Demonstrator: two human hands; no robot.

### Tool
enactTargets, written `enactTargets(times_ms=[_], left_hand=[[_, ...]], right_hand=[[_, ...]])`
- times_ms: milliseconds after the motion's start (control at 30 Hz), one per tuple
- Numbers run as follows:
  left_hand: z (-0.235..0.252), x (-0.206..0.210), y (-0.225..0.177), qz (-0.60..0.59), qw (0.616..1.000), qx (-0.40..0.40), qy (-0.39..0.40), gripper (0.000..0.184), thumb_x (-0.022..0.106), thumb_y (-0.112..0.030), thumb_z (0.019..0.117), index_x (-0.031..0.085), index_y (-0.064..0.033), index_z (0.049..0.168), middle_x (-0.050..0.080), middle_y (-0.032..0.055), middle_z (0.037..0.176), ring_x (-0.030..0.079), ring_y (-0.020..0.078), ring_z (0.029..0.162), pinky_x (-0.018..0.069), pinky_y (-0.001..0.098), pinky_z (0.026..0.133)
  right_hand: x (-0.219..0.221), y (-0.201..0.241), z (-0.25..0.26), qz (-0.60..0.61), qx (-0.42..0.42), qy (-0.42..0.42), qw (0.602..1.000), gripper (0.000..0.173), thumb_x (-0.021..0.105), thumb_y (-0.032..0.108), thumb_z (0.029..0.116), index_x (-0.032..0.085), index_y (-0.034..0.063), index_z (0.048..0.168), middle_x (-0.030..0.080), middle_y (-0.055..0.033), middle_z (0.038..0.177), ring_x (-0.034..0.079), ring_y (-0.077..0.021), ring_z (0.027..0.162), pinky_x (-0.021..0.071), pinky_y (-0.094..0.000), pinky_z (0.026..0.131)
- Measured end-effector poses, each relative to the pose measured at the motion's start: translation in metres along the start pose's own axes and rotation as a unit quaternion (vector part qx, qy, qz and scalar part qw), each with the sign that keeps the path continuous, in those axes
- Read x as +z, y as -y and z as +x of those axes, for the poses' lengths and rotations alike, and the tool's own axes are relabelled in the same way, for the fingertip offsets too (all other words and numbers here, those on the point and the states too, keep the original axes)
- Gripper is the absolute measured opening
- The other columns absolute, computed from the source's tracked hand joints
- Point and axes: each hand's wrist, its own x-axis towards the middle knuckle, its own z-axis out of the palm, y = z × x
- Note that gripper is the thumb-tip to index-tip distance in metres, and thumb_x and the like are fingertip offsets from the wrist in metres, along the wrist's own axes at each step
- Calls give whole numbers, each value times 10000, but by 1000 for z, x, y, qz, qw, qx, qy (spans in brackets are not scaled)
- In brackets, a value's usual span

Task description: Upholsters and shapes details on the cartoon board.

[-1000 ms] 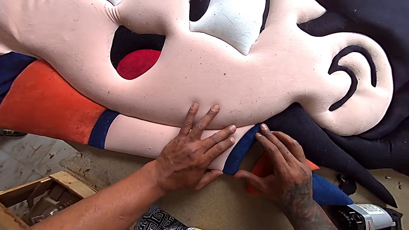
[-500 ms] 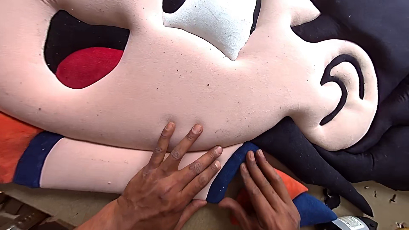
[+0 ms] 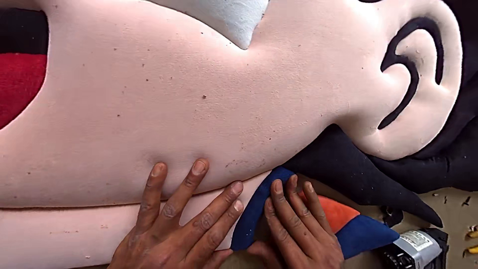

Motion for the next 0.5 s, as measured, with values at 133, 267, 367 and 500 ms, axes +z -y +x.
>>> enactTargets(times_ms=[133,267,367,500], left_hand=[[1,-1,0,12,1000,5,-12,712,568,-671,912,504,-305,1520,409,-109,1633,109,359,1595,36,724,1221],[0,5,0,30,999,12,-35,751,590,-697,873,505,-315,1515,441,-91,1615,139,364,1588,41,718,1228],[-1,5,-1,43,998,17,-39,775,591,-716,855,506,-315,1512,449,-81,1610,149,367,1586,49,726,1226],[0,6,-2,47,997,21,-49,791,606,-716,829,527,-300,1497,472,-54,1597,168,381,1579,52,736,1220]], right_hand=[[5,0,-3,3,-1,-25,1000,608,619,568,960,709,70,1296,626,-114,1444,496,-332,1432,317,-526,1248],[11,0,-5,-8,-11,-50,999,602,576,555,985,692,70,1323,618,-108,1454,488,-328,1439,334,-519,1242],[14,0,-6,-7,-22,-62,998,587,561,538,997,693,67,1322,609,-110,1464,470,-334,1452,334,-518,1245],[15,1,-6,-3,-23,-64,998,564,550,514,1012,687,72,1335,584,-102,1494,437,-322,1477,317,-508,1260]])
